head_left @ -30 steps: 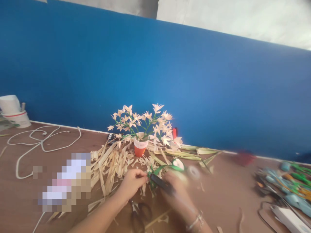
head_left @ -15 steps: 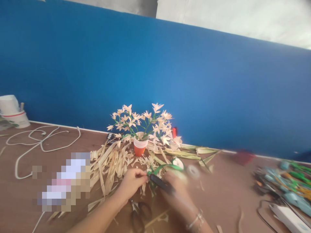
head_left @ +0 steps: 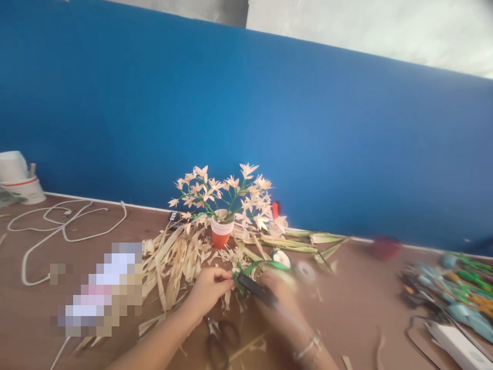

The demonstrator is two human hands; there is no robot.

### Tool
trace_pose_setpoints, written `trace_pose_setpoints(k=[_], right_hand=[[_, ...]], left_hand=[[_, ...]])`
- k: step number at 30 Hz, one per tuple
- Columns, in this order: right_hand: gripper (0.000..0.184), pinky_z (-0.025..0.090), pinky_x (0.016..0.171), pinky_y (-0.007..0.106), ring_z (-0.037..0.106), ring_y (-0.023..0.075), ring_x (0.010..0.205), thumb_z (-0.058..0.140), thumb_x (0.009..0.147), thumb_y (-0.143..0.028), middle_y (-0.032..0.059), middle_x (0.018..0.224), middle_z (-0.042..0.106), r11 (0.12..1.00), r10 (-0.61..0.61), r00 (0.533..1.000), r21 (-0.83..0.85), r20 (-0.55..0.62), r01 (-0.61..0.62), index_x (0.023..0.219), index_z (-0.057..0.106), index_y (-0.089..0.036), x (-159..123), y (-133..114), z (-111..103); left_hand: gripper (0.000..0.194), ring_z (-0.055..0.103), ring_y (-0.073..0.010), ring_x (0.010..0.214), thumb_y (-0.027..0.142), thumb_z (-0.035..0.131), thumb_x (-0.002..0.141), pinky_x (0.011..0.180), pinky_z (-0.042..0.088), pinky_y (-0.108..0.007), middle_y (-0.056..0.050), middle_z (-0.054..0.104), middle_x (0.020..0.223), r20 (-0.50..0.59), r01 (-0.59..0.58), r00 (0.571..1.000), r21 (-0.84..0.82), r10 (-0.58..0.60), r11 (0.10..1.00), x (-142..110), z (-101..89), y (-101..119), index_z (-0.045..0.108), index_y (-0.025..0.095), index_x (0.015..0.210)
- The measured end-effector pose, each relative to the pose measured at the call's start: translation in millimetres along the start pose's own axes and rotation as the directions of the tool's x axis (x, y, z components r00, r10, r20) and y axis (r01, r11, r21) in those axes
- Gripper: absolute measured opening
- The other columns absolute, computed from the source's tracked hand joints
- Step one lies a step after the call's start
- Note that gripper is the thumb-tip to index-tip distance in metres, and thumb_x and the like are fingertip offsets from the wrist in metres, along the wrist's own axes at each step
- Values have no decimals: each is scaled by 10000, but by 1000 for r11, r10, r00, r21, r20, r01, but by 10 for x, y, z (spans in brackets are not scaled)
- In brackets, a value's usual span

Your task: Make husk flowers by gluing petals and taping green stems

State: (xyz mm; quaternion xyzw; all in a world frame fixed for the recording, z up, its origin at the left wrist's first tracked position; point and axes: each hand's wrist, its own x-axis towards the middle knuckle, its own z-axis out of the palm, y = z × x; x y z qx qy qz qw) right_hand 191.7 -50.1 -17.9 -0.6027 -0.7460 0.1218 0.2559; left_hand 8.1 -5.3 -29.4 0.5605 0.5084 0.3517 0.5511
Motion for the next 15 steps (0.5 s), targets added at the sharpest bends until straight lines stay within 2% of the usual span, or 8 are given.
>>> trace_pose_setpoints(k=[5,10,15], right_hand=[[99,306,536,216,465,123,591,521,634,-102,2,663,499,1000,-16,1000,12,17,16,587,472,-175,-1,2,-4],[128,283,518,214,435,116,563,517,616,-82,-7,629,473,1000,-24,999,-4,-41,24,563,448,-176,2,32,24],[112,296,525,212,465,126,590,508,635,-92,1,652,490,998,-59,998,18,-4,59,585,458,-179,-14,54,38]], left_hand=[[187,547,-164,624,292,621,603,597,368,-246,-15,652,639,-2,1,1000,-2,-1,1000,-4,-7,12,677,124,664],[206,543,-163,618,302,626,601,595,369,-250,-12,646,631,9,12,1000,6,-12,1000,-2,-5,2,681,121,685],[211,553,-172,629,320,626,604,611,380,-259,-19,650,637,6,-5,1000,-1,5,1000,1,-1,-13,673,124,666]])
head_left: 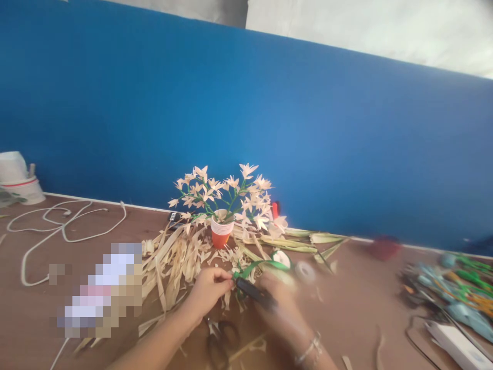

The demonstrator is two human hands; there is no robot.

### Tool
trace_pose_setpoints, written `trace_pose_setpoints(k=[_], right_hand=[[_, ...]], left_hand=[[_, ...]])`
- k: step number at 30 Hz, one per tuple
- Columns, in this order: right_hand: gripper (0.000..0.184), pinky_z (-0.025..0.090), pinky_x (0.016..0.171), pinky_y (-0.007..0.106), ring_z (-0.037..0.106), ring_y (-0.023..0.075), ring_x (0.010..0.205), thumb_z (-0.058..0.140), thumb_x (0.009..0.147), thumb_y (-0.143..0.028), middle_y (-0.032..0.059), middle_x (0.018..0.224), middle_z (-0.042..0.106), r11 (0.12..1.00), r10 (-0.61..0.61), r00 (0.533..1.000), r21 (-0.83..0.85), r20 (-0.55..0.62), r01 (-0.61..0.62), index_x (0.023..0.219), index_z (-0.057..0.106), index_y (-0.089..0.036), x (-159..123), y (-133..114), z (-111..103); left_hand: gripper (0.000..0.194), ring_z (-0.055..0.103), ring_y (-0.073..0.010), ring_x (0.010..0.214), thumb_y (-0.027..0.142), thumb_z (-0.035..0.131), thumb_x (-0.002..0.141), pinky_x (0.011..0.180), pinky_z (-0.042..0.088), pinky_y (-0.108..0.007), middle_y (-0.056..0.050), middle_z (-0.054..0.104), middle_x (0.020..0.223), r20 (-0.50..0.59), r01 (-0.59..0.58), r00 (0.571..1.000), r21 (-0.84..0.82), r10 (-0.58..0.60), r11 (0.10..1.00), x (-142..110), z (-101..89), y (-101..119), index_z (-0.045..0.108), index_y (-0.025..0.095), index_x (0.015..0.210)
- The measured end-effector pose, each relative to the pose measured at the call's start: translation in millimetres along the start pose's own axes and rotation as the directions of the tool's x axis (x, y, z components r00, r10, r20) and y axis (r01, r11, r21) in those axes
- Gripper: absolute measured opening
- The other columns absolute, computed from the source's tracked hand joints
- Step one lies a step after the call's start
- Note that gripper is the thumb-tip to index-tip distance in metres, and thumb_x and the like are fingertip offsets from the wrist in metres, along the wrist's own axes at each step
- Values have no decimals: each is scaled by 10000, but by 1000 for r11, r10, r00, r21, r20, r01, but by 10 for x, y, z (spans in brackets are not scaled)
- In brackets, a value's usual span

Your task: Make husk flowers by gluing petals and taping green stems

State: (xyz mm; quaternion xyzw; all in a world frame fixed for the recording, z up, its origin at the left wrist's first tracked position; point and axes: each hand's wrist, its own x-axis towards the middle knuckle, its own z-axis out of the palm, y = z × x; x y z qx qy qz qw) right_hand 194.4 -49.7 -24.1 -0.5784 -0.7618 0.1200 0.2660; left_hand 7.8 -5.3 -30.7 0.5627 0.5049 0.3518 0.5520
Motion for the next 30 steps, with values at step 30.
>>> trace_pose_setpoints(k=[30], right_hand=[[224,330,598,285,466,199,700,415,646,-49,59,769,545,957,208,954,-156,-218,-245,796,510,-184,-50,7,254]], left_hand=[[175,492,-113,579,174,740,492,583,349,-239,12,598,603,404,268,900,-220,-163,938,-281,135,4,631,135,623]])
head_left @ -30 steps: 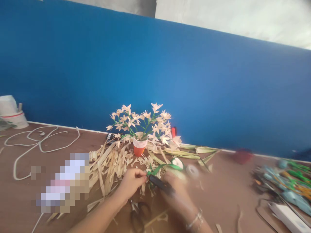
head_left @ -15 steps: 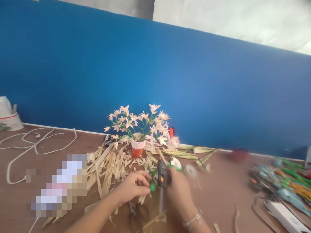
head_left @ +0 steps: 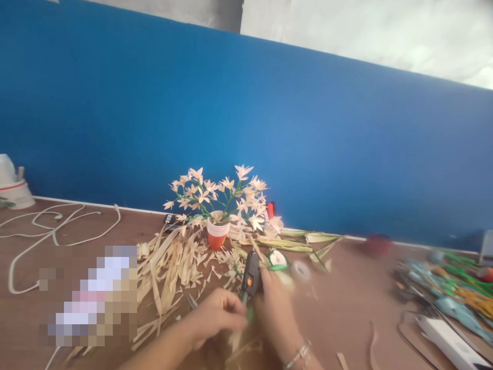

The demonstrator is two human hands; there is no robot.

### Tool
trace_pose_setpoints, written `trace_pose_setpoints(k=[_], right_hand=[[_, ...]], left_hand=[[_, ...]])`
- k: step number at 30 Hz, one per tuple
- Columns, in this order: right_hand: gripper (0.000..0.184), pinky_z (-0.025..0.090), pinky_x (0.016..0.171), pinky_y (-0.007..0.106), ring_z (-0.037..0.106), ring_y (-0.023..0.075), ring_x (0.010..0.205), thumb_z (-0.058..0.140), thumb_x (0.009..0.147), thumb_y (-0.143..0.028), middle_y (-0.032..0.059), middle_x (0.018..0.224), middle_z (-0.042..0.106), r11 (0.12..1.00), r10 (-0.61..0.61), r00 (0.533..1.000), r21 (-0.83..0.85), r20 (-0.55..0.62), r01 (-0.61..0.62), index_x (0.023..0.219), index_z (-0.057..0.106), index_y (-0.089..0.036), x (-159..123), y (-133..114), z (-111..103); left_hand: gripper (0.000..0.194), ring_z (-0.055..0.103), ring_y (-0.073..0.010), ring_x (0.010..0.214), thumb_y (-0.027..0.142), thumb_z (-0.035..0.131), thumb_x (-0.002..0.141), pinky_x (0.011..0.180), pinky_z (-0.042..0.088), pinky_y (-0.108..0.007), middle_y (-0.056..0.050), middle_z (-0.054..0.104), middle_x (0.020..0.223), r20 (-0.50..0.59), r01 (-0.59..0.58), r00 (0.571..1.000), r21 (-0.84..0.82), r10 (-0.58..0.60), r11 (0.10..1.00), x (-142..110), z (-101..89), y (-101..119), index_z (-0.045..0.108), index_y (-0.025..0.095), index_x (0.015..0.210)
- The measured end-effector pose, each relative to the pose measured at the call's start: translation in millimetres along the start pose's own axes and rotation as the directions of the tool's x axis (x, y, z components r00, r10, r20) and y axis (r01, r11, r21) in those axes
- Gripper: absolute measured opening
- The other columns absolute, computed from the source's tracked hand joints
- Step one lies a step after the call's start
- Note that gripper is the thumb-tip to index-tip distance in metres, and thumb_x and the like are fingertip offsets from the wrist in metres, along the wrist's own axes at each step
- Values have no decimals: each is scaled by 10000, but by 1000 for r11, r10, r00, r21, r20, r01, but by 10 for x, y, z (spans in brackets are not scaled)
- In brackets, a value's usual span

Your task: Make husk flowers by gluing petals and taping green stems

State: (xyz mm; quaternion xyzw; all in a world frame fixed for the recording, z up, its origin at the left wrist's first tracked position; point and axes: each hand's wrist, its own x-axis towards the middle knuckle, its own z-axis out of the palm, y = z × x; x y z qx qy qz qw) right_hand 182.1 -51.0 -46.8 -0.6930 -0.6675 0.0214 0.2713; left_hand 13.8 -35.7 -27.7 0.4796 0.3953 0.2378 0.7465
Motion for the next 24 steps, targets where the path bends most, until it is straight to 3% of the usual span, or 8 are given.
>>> trace_pose_setpoints(k=[3,8,12,15,17,19,21,24], right_hand=[[193,354,615,290,478,196,708,409,685,-71,44,760,545,992,11,1000,124,-10,-9,807,502,-187,21,-1,30],[184,382,638,288,504,179,702,413,687,-67,25,748,560,956,20,1000,292,-10,-16,788,502,-192,31,-61,42],[208,397,636,289,517,180,705,429,660,-58,31,757,574,944,9,1000,329,-16,-3,797,519,-186,45,-74,20],[322,413,622,282,531,177,694,436,647,-52,30,781,591,927,40,999,374,-17,-30,926,528,-183,59,-39,-44],[369,421,613,273,539,171,684,445,665,-63,27,792,599,909,74,997,413,-16,-61,1009,502,-183,66,-1,-113],[264,417,592,259,529,164,660,471,700,-108,19,760,587,902,74,997,428,-12,-62,952,497,-183,69,40,-185],[67,396,557,244,493,147,605,493,727,-165,-1,679,541,906,27,999,423,-19,-16,786,480,-191,68,70,-240],[132,364,523,232,436,125,547,501,765,-219,-21,610,477,906,-73,997,416,-28,78,652,434,-200,55,69,-272]], left_hand=[[170,436,-87,494,185,754,488,518,290,-228,-3,591,546,106,32,994,-180,-13,983,4,-16,9,645,114,598],[159,480,-95,547,187,768,499,563,313,-219,-42,645,606,219,24,974,-332,52,943,16,-9,13,679,98,595],[141,551,-133,631,190,763,530,673,363,-247,-49,672,639,236,27,970,-350,60,936,4,-17,40,687,113,621],[141,596,-183,768,210,766,535,790,370,-294,-64,704,775,217,25,975,-288,40,957,-10,-70,123,677,136,616],[148,593,-212,866,229,767,532,843,358,-312,-64,695,903,171,-30,983,-221,69,975,-6,-127,192,653,141,565],[148,559,-217,970,216,766,521,884,334,-299,-50,670,989,65,-125,988,-152,136,980,12,-184,250,637,147,540],[154,569,-193,888,244,757,528,848,344,-297,-25,680,869,-74,-146,987,-74,141,987,37,-227,283,632,158,556],[172,543,-149,653,299,731,558,727,363,-288,18,645,625,-185,-103,978,-17,98,995,67,-249,295,633,163,597]])
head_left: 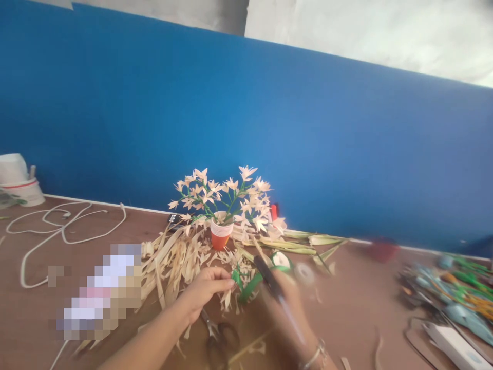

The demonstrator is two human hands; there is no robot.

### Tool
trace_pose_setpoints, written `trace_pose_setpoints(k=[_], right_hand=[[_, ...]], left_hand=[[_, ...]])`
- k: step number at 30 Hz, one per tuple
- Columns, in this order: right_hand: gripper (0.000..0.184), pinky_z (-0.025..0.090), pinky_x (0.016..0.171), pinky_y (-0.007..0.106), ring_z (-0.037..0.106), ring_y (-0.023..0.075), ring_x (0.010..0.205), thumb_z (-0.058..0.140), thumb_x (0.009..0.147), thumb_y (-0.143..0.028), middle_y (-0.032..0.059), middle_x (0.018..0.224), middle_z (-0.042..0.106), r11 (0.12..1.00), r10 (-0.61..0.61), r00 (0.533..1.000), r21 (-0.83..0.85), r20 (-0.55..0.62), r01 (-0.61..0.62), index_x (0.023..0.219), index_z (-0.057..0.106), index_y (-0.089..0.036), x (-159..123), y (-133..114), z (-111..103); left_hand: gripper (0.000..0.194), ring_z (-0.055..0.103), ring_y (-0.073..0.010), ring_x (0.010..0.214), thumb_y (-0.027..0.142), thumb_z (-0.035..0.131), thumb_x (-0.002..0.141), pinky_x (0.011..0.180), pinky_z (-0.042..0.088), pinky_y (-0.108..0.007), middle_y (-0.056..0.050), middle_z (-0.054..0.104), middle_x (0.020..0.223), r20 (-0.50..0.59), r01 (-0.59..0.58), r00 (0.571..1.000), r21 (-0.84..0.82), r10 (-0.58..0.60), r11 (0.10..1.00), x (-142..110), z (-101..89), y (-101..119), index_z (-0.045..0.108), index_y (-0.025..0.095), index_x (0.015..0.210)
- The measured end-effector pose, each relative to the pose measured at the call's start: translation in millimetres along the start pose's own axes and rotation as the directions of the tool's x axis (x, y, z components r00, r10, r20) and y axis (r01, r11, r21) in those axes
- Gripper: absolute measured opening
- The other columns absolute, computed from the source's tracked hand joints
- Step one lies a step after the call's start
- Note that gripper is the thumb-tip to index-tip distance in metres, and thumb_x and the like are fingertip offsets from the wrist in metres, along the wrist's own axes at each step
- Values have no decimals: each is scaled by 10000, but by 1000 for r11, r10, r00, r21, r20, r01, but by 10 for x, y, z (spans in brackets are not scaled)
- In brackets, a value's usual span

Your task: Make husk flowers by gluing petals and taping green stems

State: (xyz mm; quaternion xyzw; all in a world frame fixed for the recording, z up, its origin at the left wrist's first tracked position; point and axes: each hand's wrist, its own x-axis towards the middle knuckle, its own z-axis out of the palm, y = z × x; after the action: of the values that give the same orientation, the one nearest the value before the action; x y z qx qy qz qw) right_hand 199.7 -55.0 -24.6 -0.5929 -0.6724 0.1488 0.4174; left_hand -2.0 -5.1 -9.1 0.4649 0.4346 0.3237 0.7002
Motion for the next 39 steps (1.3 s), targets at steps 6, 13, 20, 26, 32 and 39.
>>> trace_pose_setpoints(k=[6,13,20,26,32,39], right_hand=[[118,385,577,239,477,135,622,517,795,-215,-2,667,509,992,-127,983,4,133,128,683,515,-179,-39,-82,37],[87,394,588,248,505,141,644,517,794,-186,13,697,540,996,-93,971,17,222,91,740,582,-167,-33,-108,20],[101,386,562,241,504,140,625,505,773,-159,14,683,534,998,-60,963,-1,264,62,716,587,-167,-15,-149,7],[122,382,555,240,509,140,615,492,722,-97,17,677,535,998,-59,958,2,281,61,680,586,-162,-11,-171,1],[122,369,542,230,494,132,593,505,720,-108,0,644,510,997,-74,972,-2,222,76,619,537,-169,-6,-126,20],[130,372,545,225,504,132,605,489,702,-75,6,664,516,995,-102,962,5,254,104,644,561,-167,-15,-130,1]], left_hand=[[206,518,-136,600,326,724,555,662,342,-260,18,634,587,-30,-7,1000,18,8,1000,-5,16,-3,637,148,611],[185,456,-120,552,315,699,548,616,310,-249,34,576,537,-30,-29,999,90,32,996,-6,19,10,626,150,592],[184,459,-131,552,331,682,542,604,315,-257,35,558,525,-30,-37,999,145,41,989,-5,23,12,621,161,582],[162,444,-117,529,305,672,544,590,314,-250,38,553,505,-34,-35,999,136,40,990,1,25,14,618,155,570],[176,447,-122,533,322,680,544,573,309,-250,37,554,510,-40,-18,999,156,24,988,-14,34,3,618,161,583],[168,452,-120,532,311,682,549,588,311,-250,39,554,515,-33,-32,999,131,37,991,-7,26,-1,623,156,577]])
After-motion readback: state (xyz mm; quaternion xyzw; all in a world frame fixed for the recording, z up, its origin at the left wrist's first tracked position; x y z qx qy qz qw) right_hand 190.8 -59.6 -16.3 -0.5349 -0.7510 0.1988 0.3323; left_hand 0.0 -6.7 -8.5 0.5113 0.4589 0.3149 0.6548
